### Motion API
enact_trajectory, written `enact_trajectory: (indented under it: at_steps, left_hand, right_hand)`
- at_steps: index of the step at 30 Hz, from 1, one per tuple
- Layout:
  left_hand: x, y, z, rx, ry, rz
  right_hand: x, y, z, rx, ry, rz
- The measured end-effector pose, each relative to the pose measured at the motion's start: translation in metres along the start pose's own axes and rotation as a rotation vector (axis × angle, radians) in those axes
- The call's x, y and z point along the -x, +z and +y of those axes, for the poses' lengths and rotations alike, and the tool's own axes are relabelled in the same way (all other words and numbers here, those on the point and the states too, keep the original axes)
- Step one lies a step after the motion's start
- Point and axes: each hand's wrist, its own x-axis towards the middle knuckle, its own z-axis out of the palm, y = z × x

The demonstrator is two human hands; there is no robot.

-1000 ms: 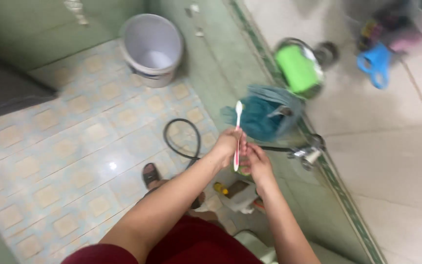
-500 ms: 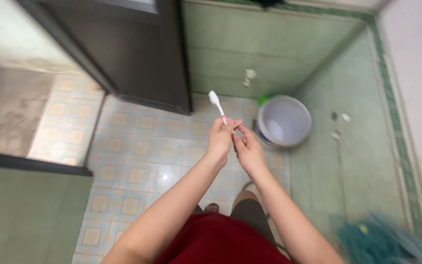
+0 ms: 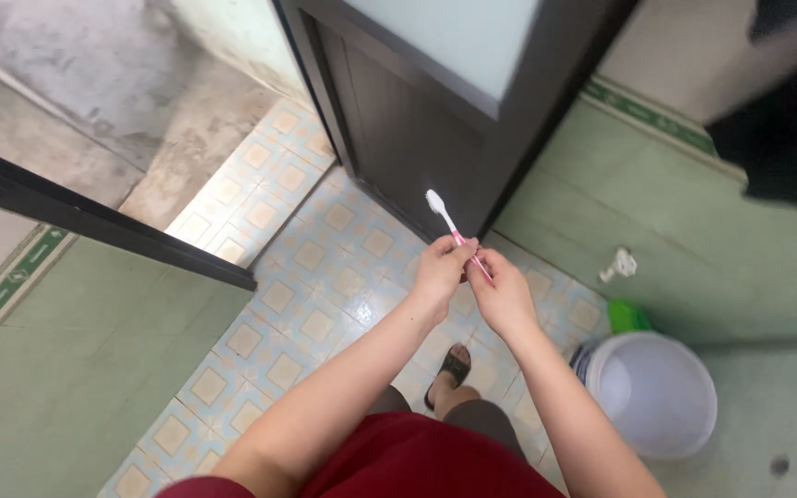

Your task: The person scrubs a shower hose and faucet using a toothbrush. They hold the hose with one hand and scrub it with the toothbrush in the other, then move to scrub the faucet and surrounding wall area. The person rinses the toothbrush under running water and continues scrubbing the fixtures.

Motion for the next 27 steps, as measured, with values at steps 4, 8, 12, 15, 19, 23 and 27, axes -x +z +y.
enact_trajectory:
  at_steps: [4,8,12,15,19,23,27]
  left_hand:
    - [-0.047,-0.001,0.047,-0.028,-0.015,0.062]
    - [-0.082,-0.022,0.082,-0.011,-0.010,0.132]
    - [-0.126,-0.060,0.104,0.047,0.002,0.139]
    - [-0.157,-0.086,0.121,0.066,-0.009,0.097]
    - [-0.188,-0.121,0.140,0.018,-0.109,0.040]
    - [-0.209,-0.131,0.146,-0.068,-0.140,-0.079]
    - [-0.185,-0.114,0.151,-0.093,-0.259,-0.217]
  right_hand:
    - [-0.075,0.000,-0.020,-0.022,-0.007,-0.088]
    - [-0.128,0.021,-0.049,-0.012,0.012,-0.161]
    - [-0.172,0.057,-0.070,0.085,-0.008,-0.162]
    - [-0.197,0.083,-0.083,0.067,-0.059,-0.127]
    - [-0.213,0.122,-0.103,0.102,0.015,-0.052]
    - [-0.216,0.132,-0.118,0.140,0.188,0.053]
    - [-0.184,0.123,-0.104,0.139,0.213,0.155]
